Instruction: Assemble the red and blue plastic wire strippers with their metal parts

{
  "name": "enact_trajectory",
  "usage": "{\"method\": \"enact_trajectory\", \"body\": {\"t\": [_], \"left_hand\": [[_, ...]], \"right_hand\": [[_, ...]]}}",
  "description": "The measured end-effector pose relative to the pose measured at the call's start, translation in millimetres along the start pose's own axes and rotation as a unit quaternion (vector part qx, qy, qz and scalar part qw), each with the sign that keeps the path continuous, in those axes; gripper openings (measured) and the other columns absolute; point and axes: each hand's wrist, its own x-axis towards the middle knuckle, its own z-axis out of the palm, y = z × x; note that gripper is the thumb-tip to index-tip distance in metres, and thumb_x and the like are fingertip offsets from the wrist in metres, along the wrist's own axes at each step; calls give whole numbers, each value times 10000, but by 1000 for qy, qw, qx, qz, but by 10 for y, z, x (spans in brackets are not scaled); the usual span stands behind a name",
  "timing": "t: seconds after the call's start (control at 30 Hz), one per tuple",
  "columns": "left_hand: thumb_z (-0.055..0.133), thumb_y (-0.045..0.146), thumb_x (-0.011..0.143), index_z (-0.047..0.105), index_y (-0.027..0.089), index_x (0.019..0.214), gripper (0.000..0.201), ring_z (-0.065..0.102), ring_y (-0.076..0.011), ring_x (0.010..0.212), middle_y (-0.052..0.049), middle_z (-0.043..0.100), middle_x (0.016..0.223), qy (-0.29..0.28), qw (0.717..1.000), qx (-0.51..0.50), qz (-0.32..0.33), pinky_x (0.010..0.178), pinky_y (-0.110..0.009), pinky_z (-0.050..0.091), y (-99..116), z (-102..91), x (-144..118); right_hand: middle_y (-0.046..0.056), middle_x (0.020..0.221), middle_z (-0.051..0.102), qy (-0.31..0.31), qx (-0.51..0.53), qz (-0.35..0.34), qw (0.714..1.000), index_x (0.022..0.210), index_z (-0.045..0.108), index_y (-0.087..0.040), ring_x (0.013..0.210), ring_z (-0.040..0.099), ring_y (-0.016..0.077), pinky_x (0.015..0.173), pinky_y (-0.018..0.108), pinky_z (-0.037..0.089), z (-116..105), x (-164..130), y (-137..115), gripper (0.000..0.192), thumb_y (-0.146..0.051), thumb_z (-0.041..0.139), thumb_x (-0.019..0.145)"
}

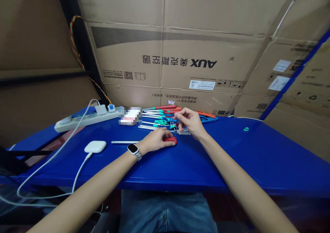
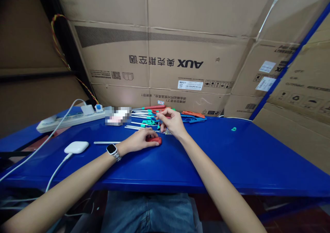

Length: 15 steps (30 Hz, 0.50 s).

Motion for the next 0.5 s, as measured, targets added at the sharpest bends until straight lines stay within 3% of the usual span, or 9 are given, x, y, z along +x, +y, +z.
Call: {"method": "enact_trajectory", "body": {"t": [0.23,0.33,0.5], "left_hand": [[604,577,854,713,184,953,420,570,-179,756,-42,667,872,1,1000,0,-1,661,-274,406,12,-7,-4],[610,566,852,711,189,957,404,569,-176,763,-37,666,872,2,1000,2,0,681,-273,412,2,-3,0],[626,547,849,705,190,966,384,575,-183,790,-40,663,897,9,1000,17,2,691,-271,416,-7,12,-4]], "right_hand": [[-8,673,709,21,4,13,1000,714,378,-218,293,528,92,265,182,345,64,-5,26,519,-538,785,678],[-34,672,676,18,1,12,1000,795,456,-206,312,546,89,289,178,367,61,-50,29,451,-573,713,748],[5,824,673,-45,-5,2,999,929,596,-172,409,606,79,401,201,467,9,-103,19,436,-592,622,818]]}}
